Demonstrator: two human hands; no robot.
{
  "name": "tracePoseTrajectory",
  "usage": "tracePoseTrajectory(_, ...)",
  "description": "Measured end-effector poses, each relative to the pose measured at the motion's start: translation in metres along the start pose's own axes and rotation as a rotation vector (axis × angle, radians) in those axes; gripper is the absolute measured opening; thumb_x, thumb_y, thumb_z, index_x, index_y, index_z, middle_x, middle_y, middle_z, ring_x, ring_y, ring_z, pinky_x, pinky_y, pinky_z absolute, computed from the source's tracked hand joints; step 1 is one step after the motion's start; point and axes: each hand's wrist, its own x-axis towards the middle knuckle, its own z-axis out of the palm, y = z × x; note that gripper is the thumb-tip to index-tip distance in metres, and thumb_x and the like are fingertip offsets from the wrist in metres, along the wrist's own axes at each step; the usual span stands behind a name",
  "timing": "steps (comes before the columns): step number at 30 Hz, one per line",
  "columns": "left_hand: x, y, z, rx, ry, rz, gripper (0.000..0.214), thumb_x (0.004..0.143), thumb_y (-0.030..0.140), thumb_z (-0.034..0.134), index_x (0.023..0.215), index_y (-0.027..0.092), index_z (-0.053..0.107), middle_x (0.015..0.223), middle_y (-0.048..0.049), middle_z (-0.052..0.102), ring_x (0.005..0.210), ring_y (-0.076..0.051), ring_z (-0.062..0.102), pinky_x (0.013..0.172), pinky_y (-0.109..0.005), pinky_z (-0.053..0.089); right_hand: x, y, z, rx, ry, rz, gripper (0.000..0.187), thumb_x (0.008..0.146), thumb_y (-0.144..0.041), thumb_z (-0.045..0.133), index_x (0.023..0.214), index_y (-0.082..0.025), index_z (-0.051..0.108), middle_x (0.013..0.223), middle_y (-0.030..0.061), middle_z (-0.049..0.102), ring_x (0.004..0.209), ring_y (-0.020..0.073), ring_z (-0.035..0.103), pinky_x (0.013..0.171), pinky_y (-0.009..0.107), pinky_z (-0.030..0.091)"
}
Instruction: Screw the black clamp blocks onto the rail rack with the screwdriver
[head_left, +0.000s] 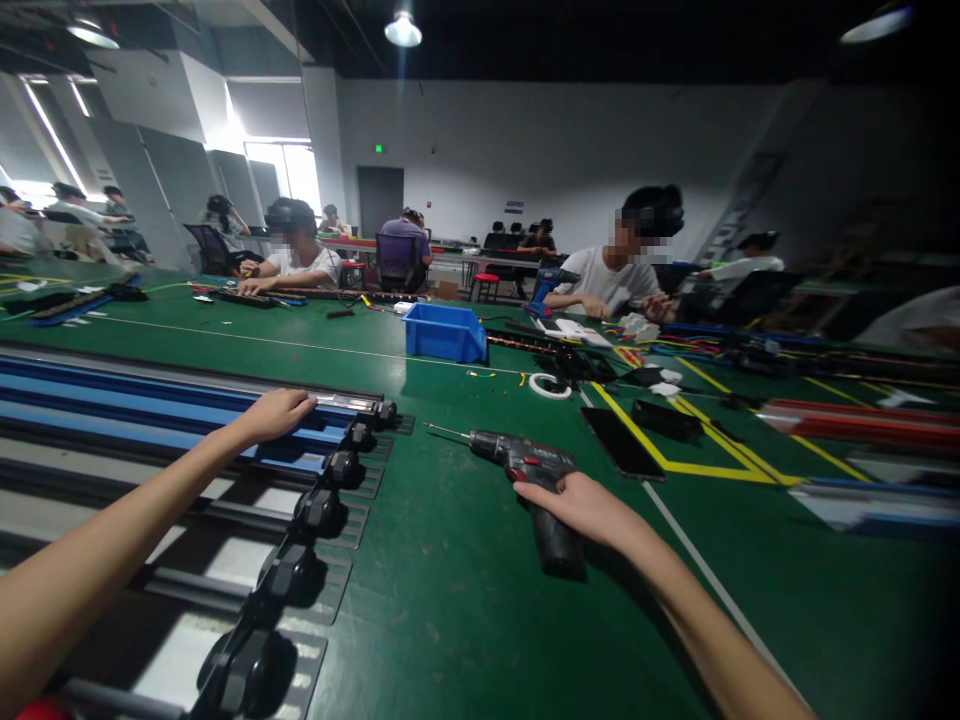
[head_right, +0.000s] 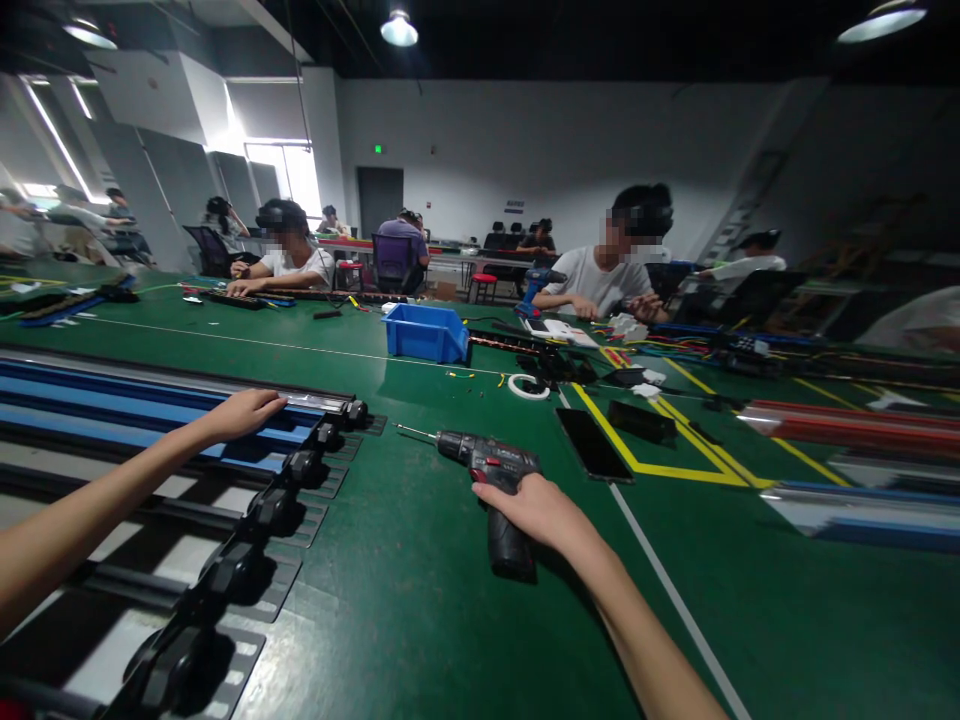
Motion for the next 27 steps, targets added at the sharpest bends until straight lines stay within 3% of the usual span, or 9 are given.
tracePoseTrajectory(5,0.001,-0.001,0.001,0.002,-0.005,0.004,0.048,0.095,0.054,0.028,0.079,0.021,0.059,0.082,-0.0087,0.068,0.078,-0.024,0.062,0.070,-0.029,0.037,-0.002,0.013,0.010,0.041,0.134,0.057,0.060,0.075,-0.075,0.057,0.056,-0.018,0.061,0.059,0.0058,0.063,0.055,0.0197,0.058,0.047,0.026,0.027)
tracePoseTrajectory(9,0.001,-0.003,0.003,-0.002,-0.003,0.000,0.049,0.095,0.055,0.028,0.078,0.021,0.059,0.080,-0.0083,0.067,0.077,-0.024,0.062,0.070,-0.029,0.037,-0.004,0.017,0.019,0.229,0.230,0.038,0.056,0.073,-0.070,0.064,0.056,-0.017,0.059,0.053,0.0017,0.056,0.050,0.0157,0.052,0.045,0.025,0.025)
tracePoseTrajectory(12,0.002,-0.005,0.004,-0.013,-0.003,0.003,0.051,0.095,0.056,0.028,0.080,0.020,0.061,0.080,-0.0083,0.067,0.078,-0.024,0.062,0.071,-0.029,0.038,-0.008,0.009,0.022,0.553,0.372,-0.038,0.049,0.072,-0.060,0.073,0.060,-0.017,0.056,0.055,-0.0004,0.055,0.051,0.0135,0.050,0.046,0.022,0.029)
tracePoseTrajectory(16,0.003,-0.005,0.005,-0.017,-0.013,0.002,0.050,0.095,0.055,0.028,0.082,0.021,0.062,0.082,-0.0088,0.068,0.080,-0.025,0.062,0.071,-0.030,0.038,-0.021,-0.011,0.013,1.159,0.447,-0.175,0.039,0.070,-0.043,0.081,0.095,-0.018,0.065,0.086,0.0042,0.070,0.072,0.0200,0.065,0.060,0.026,0.051)
tracePoseTrajectory(18,0.002,-0.004,0.004,-0.012,-0.017,0.003,0.050,0.095,0.055,0.027,0.082,0.021,0.060,0.084,-0.0089,0.068,0.080,-0.025,0.062,0.071,-0.030,0.038,-0.028,-0.019,0.006,1.413,0.309,-0.186,0.041,0.075,-0.041,0.077,0.106,-0.018,0.064,0.096,0.0067,0.071,0.080,0.0220,0.068,0.066,0.031,0.057)
tracePoseTrajectory(22,0.000,0.000,0.000,-0.003,-0.025,-0.010,0.049,0.095,0.055,0.027,0.079,0.021,0.058,0.082,-0.0089,0.067,0.080,-0.025,0.062,0.071,-0.030,0.038,-0.036,-0.024,0.004,1.697,-0.219,-0.120,0.040,0.083,-0.043,0.066,0.106,-0.011,0.067,0.080,0.0075,0.067,0.063,0.0145,0.062,0.061,0.024,0.056)
tracePoseTrajectory(25,-0.002,0.005,-0.004,-0.004,-0.028,-0.015,0.048,0.095,0.054,0.027,0.079,0.020,0.058,0.081,-0.0088,0.067,0.080,-0.025,0.062,0.072,-0.030,0.039,-0.037,-0.028,0.012,1.785,-0.277,-0.097,0.031,0.081,-0.033,0.067,0.102,-0.011,0.067,0.085,0.0086,0.067,0.065,0.0136,0.061,0.062,0.022,0.056)
tracePoseTrajectory(27,-0.003,0.008,-0.006,-0.005,-0.022,-0.005,0.048,0.095,0.053,0.027,0.079,0.020,0.058,0.081,-0.0090,0.067,0.081,-0.025,0.063,0.072,-0.030,0.039,-0.037,-0.032,0.018,1.838,-0.262,-0.072,0.029,0.081,-0.032,0.067,0.103,-0.013,0.066,0.092,0.0093,0.068,0.080,0.0175,0.066,0.073,0.026,0.059)
